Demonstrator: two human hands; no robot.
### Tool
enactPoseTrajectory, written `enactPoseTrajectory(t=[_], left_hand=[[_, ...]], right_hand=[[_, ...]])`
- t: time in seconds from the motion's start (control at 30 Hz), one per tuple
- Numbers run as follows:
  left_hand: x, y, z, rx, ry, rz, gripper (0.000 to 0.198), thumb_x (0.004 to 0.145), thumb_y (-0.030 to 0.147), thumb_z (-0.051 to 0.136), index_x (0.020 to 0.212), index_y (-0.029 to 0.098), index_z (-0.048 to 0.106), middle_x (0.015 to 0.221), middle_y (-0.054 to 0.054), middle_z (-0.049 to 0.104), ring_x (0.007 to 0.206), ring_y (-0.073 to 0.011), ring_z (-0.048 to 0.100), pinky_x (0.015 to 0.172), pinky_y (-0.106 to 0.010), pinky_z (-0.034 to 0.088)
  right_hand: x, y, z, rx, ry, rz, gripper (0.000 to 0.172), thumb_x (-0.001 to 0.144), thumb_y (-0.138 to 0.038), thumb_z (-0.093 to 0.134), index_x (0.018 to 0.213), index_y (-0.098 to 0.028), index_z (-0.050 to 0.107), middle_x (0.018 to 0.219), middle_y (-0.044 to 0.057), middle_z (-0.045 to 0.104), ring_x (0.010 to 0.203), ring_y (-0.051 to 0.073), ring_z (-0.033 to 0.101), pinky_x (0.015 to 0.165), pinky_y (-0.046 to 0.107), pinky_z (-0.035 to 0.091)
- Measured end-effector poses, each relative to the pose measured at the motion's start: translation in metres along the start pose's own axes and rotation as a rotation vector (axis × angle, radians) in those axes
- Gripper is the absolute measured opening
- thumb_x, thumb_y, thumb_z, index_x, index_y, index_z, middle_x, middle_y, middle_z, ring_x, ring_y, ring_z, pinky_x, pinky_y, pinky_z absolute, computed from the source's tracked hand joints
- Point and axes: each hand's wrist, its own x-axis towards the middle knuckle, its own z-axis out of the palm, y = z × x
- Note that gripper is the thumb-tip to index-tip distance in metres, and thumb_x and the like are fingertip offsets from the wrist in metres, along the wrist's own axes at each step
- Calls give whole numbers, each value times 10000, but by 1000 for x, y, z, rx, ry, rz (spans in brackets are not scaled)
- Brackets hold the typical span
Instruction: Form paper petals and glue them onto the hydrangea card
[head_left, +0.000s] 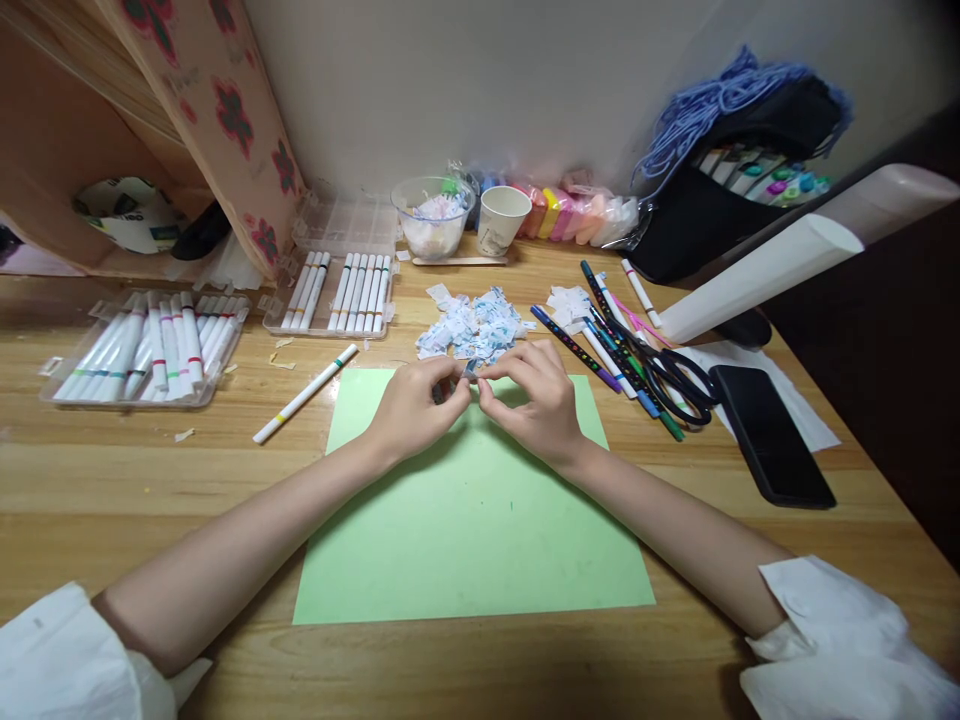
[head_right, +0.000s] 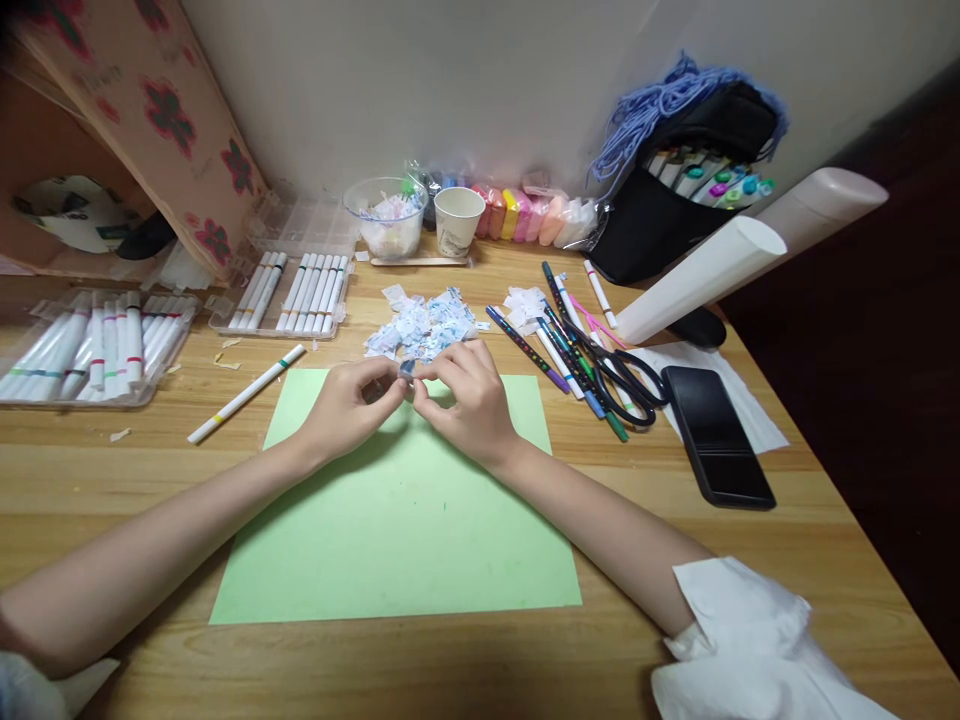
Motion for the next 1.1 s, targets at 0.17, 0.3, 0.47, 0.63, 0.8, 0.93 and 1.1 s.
enactPoseTrajectory(t=[0.17,0.3,0.47,0.63,0.8,0.93,1.1], left_hand=[[0,-1,0,19,5,-38,189,817,192,481,666,157,590,594,31,529,554,-93,418,551,-231,294],[0,-1,-1,31,23,-84,205,817,210,484,631,157,554,567,40,495,544,-90,409,538,-231,275],[0,-1,0,29,19,-99,214,819,219,480,644,154,584,580,33,525,550,-95,421,545,-235,282],[1,-3,0,-7,20,-117,218,827,233,472,668,156,601,606,25,554,564,-100,438,547,-235,289],[1,-2,0,-10,7,-88,234,839,246,479,636,158,555,568,40,490,549,-93,403,536,-233,278],[0,1,-1,19,-44,-7,247,850,241,479,617,161,503,566,44,467,552,-91,394,546,-233,281],[0,2,-2,47,-62,69,251,867,240,456,633,162,497,601,32,484,579,-97,416,570,-234,299]], right_hand=[[2,1,0,62,-22,67,87,766,-138,596,719,-211,592,708,12,613,726,184,534,705,343,416],[3,4,1,145,-47,193,97,753,-121,597,702,-202,580,710,8,606,750,180,535,707,329,417],[4,7,1,221,-67,297,97,752,-123,593,690,-197,580,685,3,580,721,168,514,647,299,399],[4,6,1,237,-70,266,65,767,-150,590,727,-201,587,714,8,585,739,171,524,652,303,400],[3,1,0,171,-101,171,110,751,-204,637,855,-202,604,779,22,598,784,187,542,710,331,420],[2,-1,0,118,-68,132,67,769,-198,620,828,-204,592,750,23,596,766,189,539,713,334,422],[1,0,1,107,-45,130,59,800,-164,576,765,-212,572,717,11,594,738,181,531,712,334,416]])
